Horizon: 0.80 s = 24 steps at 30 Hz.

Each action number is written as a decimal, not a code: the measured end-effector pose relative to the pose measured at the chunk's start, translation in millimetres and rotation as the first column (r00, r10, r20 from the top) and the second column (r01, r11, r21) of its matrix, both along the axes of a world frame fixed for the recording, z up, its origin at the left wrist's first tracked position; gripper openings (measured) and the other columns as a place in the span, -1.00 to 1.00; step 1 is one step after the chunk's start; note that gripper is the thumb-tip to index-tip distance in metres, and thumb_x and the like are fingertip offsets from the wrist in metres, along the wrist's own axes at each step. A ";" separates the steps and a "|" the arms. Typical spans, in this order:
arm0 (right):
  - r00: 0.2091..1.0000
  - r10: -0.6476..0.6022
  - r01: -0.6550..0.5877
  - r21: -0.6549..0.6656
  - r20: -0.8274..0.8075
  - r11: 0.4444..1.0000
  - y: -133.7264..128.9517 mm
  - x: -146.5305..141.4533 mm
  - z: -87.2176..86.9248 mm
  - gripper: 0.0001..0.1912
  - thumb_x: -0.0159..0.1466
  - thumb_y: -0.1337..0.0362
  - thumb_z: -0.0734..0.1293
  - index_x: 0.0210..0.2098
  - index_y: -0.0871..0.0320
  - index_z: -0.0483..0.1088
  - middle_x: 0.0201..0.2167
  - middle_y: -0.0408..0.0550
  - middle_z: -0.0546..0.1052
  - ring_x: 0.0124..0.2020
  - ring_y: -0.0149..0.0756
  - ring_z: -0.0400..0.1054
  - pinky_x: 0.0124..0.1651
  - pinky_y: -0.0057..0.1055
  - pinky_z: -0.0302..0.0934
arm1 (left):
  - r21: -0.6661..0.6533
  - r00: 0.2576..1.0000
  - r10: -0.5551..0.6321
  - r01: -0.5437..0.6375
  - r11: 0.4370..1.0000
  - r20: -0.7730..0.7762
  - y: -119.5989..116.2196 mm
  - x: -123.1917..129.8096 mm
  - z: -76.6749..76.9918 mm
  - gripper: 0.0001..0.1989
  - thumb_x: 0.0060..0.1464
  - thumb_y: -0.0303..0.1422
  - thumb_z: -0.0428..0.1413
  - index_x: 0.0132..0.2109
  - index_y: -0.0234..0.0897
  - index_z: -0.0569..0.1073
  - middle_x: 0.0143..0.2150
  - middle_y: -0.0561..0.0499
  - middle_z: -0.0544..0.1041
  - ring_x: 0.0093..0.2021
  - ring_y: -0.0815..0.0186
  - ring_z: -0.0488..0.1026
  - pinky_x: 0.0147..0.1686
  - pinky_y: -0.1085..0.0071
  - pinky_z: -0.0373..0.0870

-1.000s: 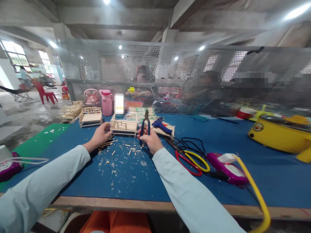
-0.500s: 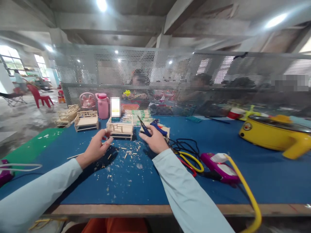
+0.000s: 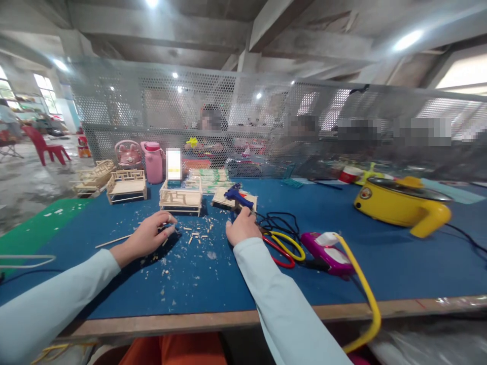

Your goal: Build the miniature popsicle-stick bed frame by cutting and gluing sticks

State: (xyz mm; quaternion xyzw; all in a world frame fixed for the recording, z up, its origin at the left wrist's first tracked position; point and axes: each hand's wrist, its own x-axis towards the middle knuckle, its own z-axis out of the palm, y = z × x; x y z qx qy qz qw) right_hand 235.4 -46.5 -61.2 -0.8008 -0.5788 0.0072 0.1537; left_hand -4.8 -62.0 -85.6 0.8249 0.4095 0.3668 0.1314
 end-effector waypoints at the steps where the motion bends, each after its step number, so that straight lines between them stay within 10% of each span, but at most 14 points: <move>1: 1.000 -0.011 0.011 -0.001 -0.002 1.000 0.8 0.7 0.0 -0.52 0.15 0.16 0.16 -0.02 0.32 0.06 -0.07 0.37 0.28 -0.10 0.05 0.32 -0.14 -0.18 0.16 | 0.002 1.000 -0.002 0.002 1.000 -0.006 0.2 -0.5 0.1 -0.87 0.03 -0.42 -0.04 -0.27 -0.27 0.38 -0.22 -0.06 0.41 -0.18 0.29 0.34 -0.13 0.34 0.28; 13: 0.897 0.441 -0.440 0.066 0.008 0.895 1.3 -10.2 -15.8 -0.57 0.13 0.20 0.22 -0.03 0.21 0.13 -0.06 0.18 0.36 -0.09 -0.09 0.30 -0.10 -0.29 0.13 | 0.024 0.982 0.186 -0.185 0.982 -0.041 5.4 -1.8 0.2 -0.86 0.03 -0.41 -0.05 -0.31 -0.28 0.40 -0.32 -0.03 0.46 -0.30 0.31 0.37 -0.27 0.41 0.28; 21: 0.962 0.255 -0.257 0.009 0.096 0.966 10.9 3.3 -18.3 -0.58 0.16 0.15 0.20 -0.06 0.27 0.20 -0.13 0.27 0.40 -0.10 -0.02 0.30 -0.12 -0.23 0.13 | -0.042 0.855 0.420 -0.452 0.891 -0.305 26.2 -70.0 30.8 -0.79 -0.05 -0.30 0.04 -0.30 -0.29 0.48 -0.35 -0.07 0.52 -0.37 0.28 0.39 -0.38 0.43 0.22; 24: 0.966 0.257 -0.256 0.085 0.009 0.963 11.9 2.7 -15.2 -0.59 0.18 0.17 0.16 -0.04 0.28 0.19 -0.18 0.26 0.42 -0.16 -0.07 0.34 -0.13 -0.25 0.15 | -0.191 0.866 0.315 -0.410 0.892 -0.388 31.6 -89.6 34.2 -0.77 -0.10 -0.22 0.06 -0.40 -0.30 0.50 -0.43 -0.04 0.53 -0.43 0.32 0.38 -0.45 0.47 0.19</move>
